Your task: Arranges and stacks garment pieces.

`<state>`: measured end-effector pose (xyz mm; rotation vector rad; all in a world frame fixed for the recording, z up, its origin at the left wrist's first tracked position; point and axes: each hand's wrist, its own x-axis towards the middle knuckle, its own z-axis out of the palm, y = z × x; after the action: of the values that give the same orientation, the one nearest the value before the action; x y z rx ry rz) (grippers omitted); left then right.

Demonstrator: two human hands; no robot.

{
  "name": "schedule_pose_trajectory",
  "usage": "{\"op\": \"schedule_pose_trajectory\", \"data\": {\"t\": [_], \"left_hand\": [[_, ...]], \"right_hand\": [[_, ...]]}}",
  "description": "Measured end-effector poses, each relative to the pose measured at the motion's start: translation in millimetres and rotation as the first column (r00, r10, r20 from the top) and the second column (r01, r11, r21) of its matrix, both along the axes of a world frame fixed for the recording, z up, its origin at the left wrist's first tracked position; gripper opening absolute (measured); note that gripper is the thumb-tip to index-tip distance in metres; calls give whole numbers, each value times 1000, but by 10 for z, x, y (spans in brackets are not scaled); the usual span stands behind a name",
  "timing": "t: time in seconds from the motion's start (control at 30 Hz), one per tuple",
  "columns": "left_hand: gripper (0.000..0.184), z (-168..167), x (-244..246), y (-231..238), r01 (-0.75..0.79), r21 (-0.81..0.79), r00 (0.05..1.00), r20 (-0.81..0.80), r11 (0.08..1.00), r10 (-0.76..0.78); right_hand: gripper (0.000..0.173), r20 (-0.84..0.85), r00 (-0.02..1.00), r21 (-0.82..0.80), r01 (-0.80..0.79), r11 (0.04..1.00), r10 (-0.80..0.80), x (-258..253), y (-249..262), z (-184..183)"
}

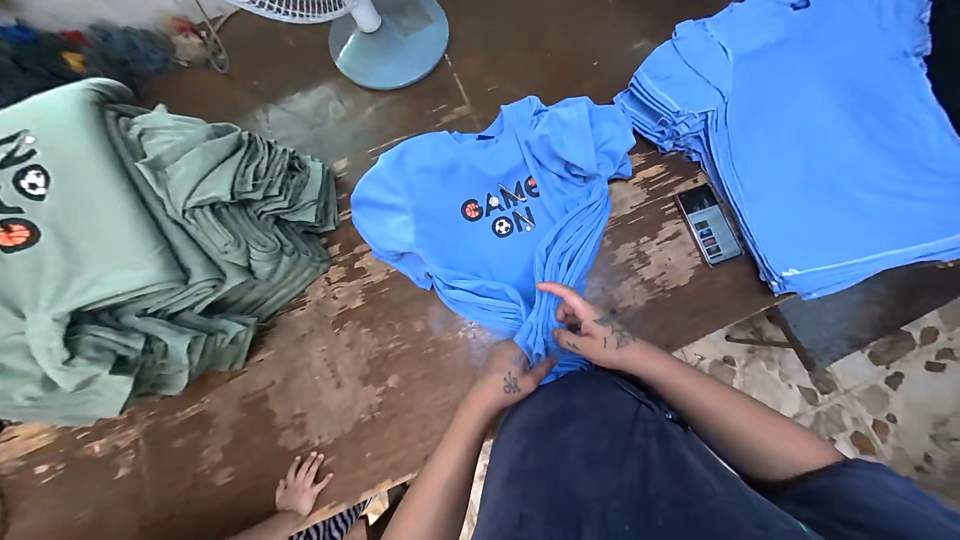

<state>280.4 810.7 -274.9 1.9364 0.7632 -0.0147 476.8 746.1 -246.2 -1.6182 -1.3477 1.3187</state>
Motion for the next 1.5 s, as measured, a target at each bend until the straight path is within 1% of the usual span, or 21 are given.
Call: {"op": "schedule_pose_trajectory", "data": {"t": [0.13, 0.23, 0.3, 0.37, 0.43, 0.5, 0.57, 0.63, 0.7, 0.8, 0.9, 0.97, 1.03, 1.07, 1.13, 1.17, 1.27, 1.33, 1.37, 1.47, 1.5], "left_hand": [[46, -30, -2, 8, -13, -22, 1000, -12, 1000, 13], [44, 41, 31, 7, 0, 28, 998, -70, 1000, 2], [45, 188, 80, 20, 43, 60, 986, -161, 997, -32], [44, 235, 103, 22, 82, 123, 976, -211, 989, -54], [43, 242, 107, 37, 102, 155, 972, -227, 983, -65], [44, 254, 113, 55, 107, 151, 966, -251, 983, -67], [50, 234, 108, 33, 82, 191, 973, -226, 978, -38], [69, 257, 114, 9, 72, 234, 975, -221, 970, -19], [77, 320, 124, -5, 75, 264, 972, -233, 962, -12], [76, 451, 151, 0, 124, 243, 945, -325, 962, -40], [74, 613, 216, 18, 191, 131, 870, -482, 973, -105], [67, 653, 226, -35, 173, 144, 860, -504, 974, -78], [70, 663, 214, -116, 159, 205, 872, -488, 966, -40], [75, 658, 202, -161, 150, 243, 885, -465, 958, -21], [81, 581, 153, -238, 92, 317, 933, -359, 944, 30], [82, 525, 120, -253, 46, 311, 955, -293, 949, 50], [74, 347, 20, -257, -86, 132, 981, -160, 987, 107], [67, 245, -16, -315, -139, 124, 986, -80, 983, 149], [68, 220, -19, -358, -152, 132, 985, -62, 980, 161], [75, 245, -19, -418, -163, 138, 978, -106, 977, 178], [75, 244, -28, -420, -178, 129, 975, -112, 976, 192]], "right_hand": [[56, 7, 999, 81, 34, 996, -35, -5, -29, -72], [58, -19, 1000, 57, 3, 998, -2, 17, -11, -55], [61, -20, 999, 28, -34, 999, 35, 17, 0, -19], [67, 6, 999, 4, -45, 999, 45, -1, 20, 20], [67, 46, 998, 2, -45, 999, 45, -23, 45, 28], [65, 77, 996, 26, -41, 999, 39, -35, 60, 2], [63, 66, 997, 44, -48, 998, 45, -21, 66, -25], [64, 36, 997, 32, -75, 997, 74, 16, 80, -41], [66, 19, 994, -4, -108, 994, 108, 43, 93, -5], [67, 29, 991, -5, -130, 992, 130, 31, 93, 41], [65, 18, 990, 4, -141, 990, 141, 36, 75, 26], [62, 5, 990, 27, -139, 990, 139, 30, 52, 34], [68, 28, 992, 42, -126, 991, 125, -8, 31, 87], [67, 55, 992, 34, -119, 992, 117, -36, 24, 130], [63, 115, 988, 29, -109, 994, 105, -73, 5, 188], [62, 123, 987, 28, -111, 993, 107, -64, -8, 184], [62, 49, 995, 36, -91, 995, 89, -13, -60, 85], [64, -9, 998, 38, -66, 997, 66, -20, -82, 49], [64, -35, 998, 35, -50, 998, 52, -28, -100, 41], [68, -79, 996, 40, -29, 999, 32, -61, -134, 59], [69, -84, 996, 46, -24, 999, 28, -81, -137, 74]]}}
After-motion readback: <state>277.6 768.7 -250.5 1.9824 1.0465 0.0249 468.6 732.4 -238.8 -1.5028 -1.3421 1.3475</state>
